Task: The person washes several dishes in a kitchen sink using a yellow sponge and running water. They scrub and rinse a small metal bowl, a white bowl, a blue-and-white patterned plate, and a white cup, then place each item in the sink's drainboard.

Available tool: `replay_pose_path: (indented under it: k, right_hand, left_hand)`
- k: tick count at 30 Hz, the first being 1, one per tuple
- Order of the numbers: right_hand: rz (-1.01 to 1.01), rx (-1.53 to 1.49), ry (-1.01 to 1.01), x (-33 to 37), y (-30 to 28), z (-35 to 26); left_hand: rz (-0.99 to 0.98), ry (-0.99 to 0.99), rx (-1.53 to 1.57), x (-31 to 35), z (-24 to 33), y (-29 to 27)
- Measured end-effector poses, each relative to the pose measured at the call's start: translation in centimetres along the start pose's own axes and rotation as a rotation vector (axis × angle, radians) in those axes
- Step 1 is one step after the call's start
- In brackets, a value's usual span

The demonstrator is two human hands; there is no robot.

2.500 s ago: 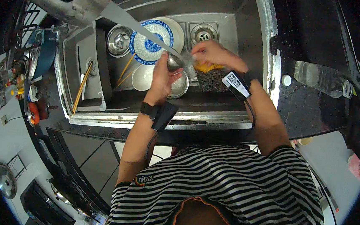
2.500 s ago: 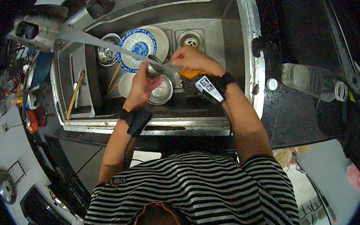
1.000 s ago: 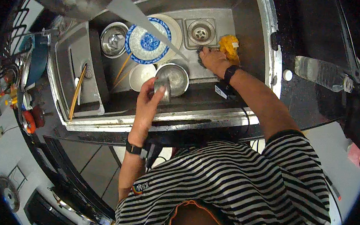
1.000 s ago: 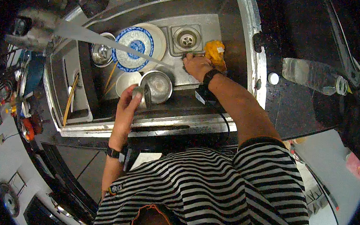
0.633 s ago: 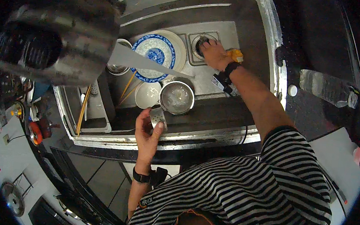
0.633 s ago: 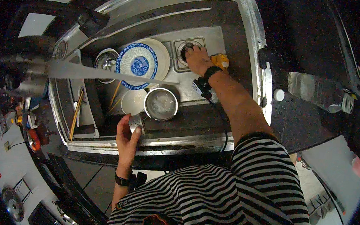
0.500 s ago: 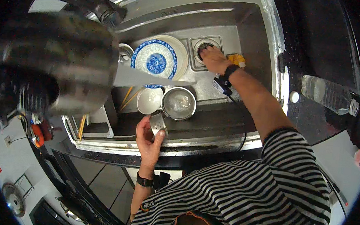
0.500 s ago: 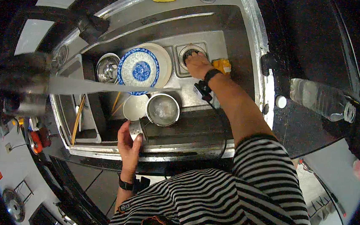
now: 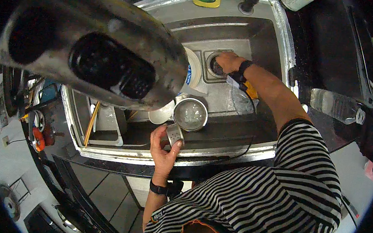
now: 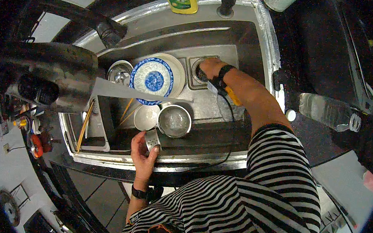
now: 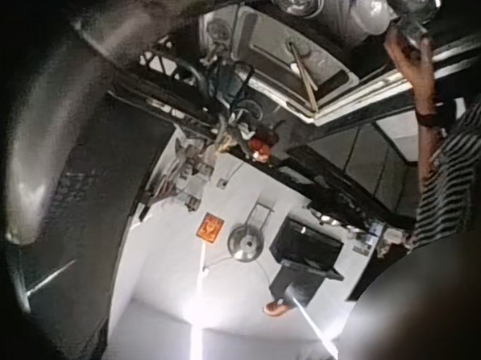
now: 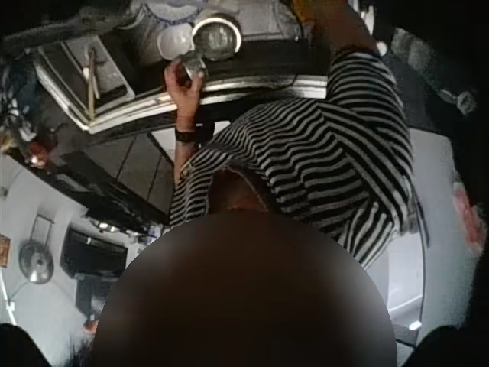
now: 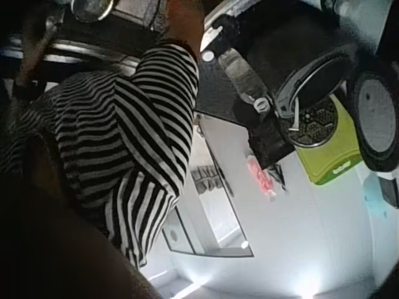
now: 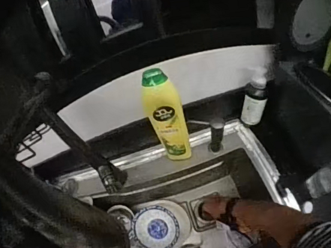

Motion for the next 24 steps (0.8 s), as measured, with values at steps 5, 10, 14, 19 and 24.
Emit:
replay_pose_path:
  k: [5,10,14,19,24]
  right_hand:
    - [0.488,0.383,-0.213,0.9,-0.1,-4.7]
    - [0.192,0.401,-0.161,0.6,0.3,-4.9]
    - [0.026,0.326,-0.105,1.6,-2.7,-5.7]
    - [0.349,0.645,-0.360,2.9,-3.1,-7.3]
    - [0.259,0.602,-0.212,-0.9,3.6,-4.8]
  left_hand:
    - [-0.018,-0.004,0.031,-0.1,-0.1,0.3]
    - [-0.020,0.007,-0.130,-0.2,0.1,0.6]
    - [0.008,0.005,-0.051,-0.1,0.3,0.4]
    - [0.000,0.014,-0.029,-0.1,0.1,0.3]
    - [-0.001,-0.031,-0.021,-0.1,-0.6,0.2]
Point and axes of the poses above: each hand's wrist, its own x-axis away from the middle knuckle, its own y-axis out of the palm, z = x × y, the point moved 10 cm from there along -x, towards the middle knuckle, and after that the axes turned 2 degrees about y, right-handed, at the moved point
